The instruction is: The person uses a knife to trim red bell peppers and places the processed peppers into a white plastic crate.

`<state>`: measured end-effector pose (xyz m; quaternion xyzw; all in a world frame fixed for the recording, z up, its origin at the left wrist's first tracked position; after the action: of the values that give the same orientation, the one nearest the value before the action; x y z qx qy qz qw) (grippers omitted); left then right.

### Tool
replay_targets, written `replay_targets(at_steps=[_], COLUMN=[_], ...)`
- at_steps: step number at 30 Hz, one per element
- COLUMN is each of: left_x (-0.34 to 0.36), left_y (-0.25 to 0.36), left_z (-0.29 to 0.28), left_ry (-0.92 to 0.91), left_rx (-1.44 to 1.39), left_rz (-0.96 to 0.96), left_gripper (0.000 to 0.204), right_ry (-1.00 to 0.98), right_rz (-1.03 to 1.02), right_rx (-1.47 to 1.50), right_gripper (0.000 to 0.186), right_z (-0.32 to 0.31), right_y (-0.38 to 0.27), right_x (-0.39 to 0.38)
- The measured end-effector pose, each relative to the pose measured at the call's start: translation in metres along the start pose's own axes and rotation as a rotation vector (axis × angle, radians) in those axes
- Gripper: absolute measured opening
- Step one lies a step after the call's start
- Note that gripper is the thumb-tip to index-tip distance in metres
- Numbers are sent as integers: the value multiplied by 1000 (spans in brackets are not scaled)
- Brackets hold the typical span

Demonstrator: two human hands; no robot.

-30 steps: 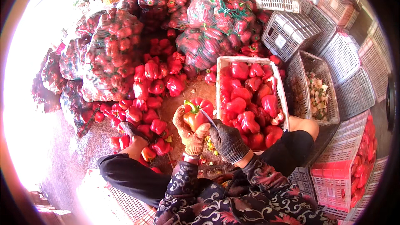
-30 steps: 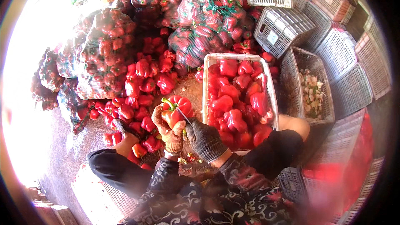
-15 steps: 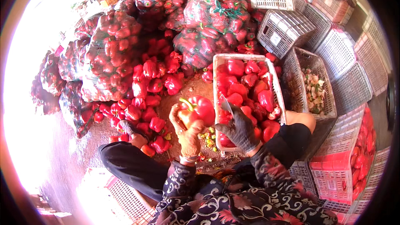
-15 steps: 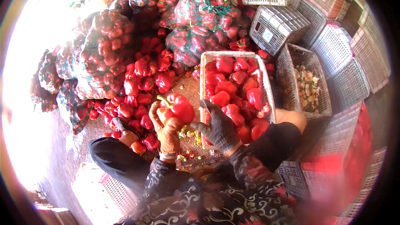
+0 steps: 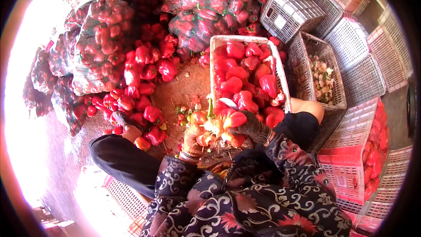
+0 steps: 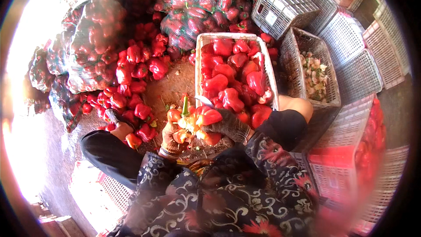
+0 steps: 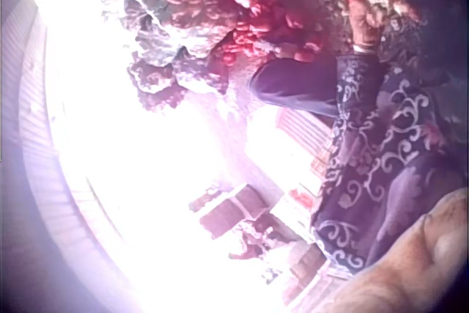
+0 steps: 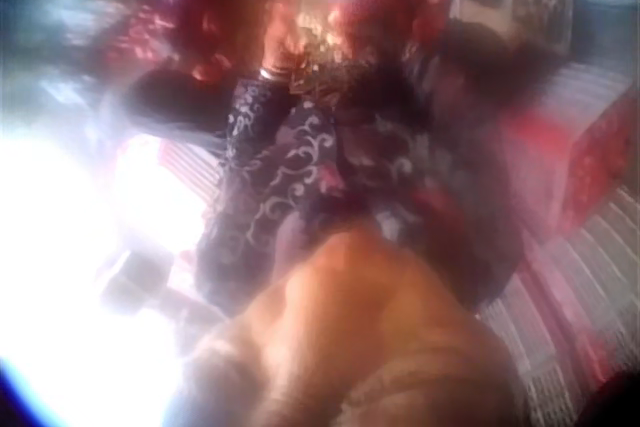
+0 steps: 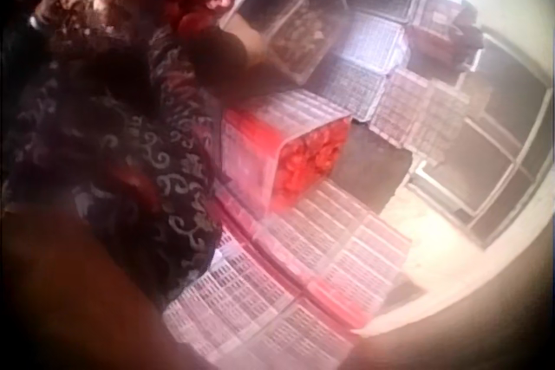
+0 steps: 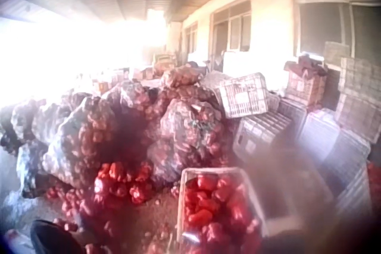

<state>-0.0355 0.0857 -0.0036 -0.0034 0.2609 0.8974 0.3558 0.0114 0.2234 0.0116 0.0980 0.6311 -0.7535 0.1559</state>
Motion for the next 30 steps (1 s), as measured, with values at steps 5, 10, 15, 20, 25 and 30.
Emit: replay_targets(at_steps=[5, 10, 15, 20, 25, 30], left_x=[5, 14, 1, -35, -25, -15], left_y=[-15, -5, 55, 73, 65, 69], left_z=[-3, -9, 15, 55, 61, 4], left_ry=[-114, -72, 244, 57, -164, 199], left_rx=[-85, 86, 696, 1482, 1129, 384], left_rz=[-74, 58, 479, 865, 793, 632], left_gripper=[63, 75, 85, 100, 123, 91], right_ry=[1, 412, 485, 141, 30, 115], right_rz=[-182, -306, -623, -5, -115, 14], right_rx=[306, -373, -594, 26, 248, 884], right_gripper=[55, 51, 27, 37, 39, 13], right_z=[7, -45, 10, 61, 51, 67], right_y=[-22, -26, -98, -63, -24, -10], right_x=[-8, -6, -39, 1, 17, 18])
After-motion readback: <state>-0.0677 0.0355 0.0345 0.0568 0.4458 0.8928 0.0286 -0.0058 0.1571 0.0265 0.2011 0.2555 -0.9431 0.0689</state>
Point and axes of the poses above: each hand's wrist, its own x-axis towards the middle knuckle, its own z-axis out of the palm, y = z × x, the point moved 9 cm from there along x, towards the middle knuckle, and after that the axes turned 1 degree about y, right-handed, at the moved point
